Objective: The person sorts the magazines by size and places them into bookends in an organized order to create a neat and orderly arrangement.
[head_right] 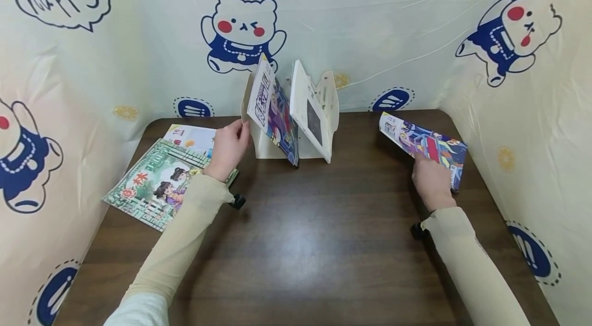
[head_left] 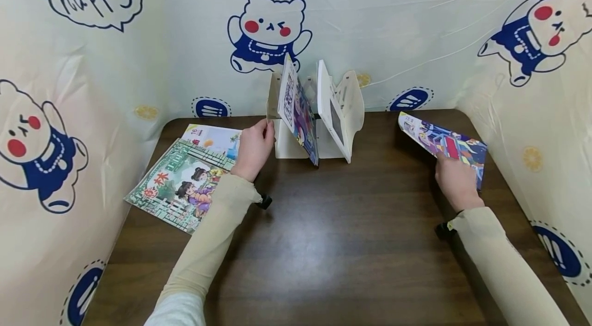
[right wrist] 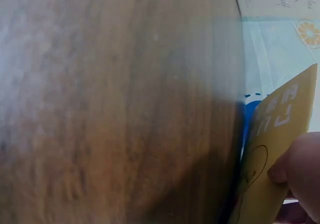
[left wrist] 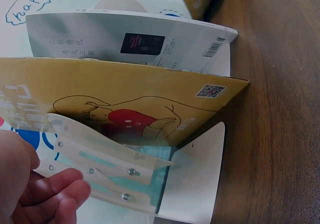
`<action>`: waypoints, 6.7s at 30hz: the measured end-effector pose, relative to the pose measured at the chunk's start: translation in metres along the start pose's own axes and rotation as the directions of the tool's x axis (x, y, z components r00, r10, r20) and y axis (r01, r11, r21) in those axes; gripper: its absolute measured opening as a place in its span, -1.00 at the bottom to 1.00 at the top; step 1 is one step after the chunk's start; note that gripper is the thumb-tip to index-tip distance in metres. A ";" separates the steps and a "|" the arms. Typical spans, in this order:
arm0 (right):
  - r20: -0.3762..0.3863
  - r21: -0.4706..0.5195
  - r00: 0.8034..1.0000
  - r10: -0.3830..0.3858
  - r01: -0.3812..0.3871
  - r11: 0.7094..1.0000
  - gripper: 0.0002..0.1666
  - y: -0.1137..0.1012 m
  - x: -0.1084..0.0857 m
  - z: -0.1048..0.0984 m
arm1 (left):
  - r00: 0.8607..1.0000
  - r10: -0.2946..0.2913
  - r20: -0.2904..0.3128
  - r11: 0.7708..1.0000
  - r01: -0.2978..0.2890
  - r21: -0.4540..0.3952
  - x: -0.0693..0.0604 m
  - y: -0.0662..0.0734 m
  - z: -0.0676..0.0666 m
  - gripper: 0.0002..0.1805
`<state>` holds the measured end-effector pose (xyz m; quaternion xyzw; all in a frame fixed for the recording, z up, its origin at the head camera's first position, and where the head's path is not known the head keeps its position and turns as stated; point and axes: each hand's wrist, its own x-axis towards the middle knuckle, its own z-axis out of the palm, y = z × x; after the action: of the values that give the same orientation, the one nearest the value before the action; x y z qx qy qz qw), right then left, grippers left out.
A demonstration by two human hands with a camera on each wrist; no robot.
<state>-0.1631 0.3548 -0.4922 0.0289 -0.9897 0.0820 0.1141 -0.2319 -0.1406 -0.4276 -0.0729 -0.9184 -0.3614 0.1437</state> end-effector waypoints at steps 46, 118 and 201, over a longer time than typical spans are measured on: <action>-0.597 0.304 0.799 0.074 0.140 0.942 -0.86 -0.066 -0.052 -0.063 | 0.999 -0.031 0.030 1.000 0.031 -0.002 0.000 0.004 0.001 -0.61; -0.649 0.408 0.726 -0.228 0.585 0.701 -0.66 -0.196 -0.055 -0.072 | 0.997 -0.064 0.038 0.998 0.063 0.005 0.000 0.001 0.001 -0.60; -0.313 0.379 0.928 -0.201 0.316 0.870 -0.55 -0.297 0.050 0.031 | 0.997 0.046 -0.059 0.999 -0.046 0.015 -0.001 -0.002 0.003 -0.57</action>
<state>-0.1956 0.0555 -0.4645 0.1750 -0.9110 0.2814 0.2455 -0.2326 -0.1401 -0.4315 -0.0822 -0.9142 -0.3538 0.1797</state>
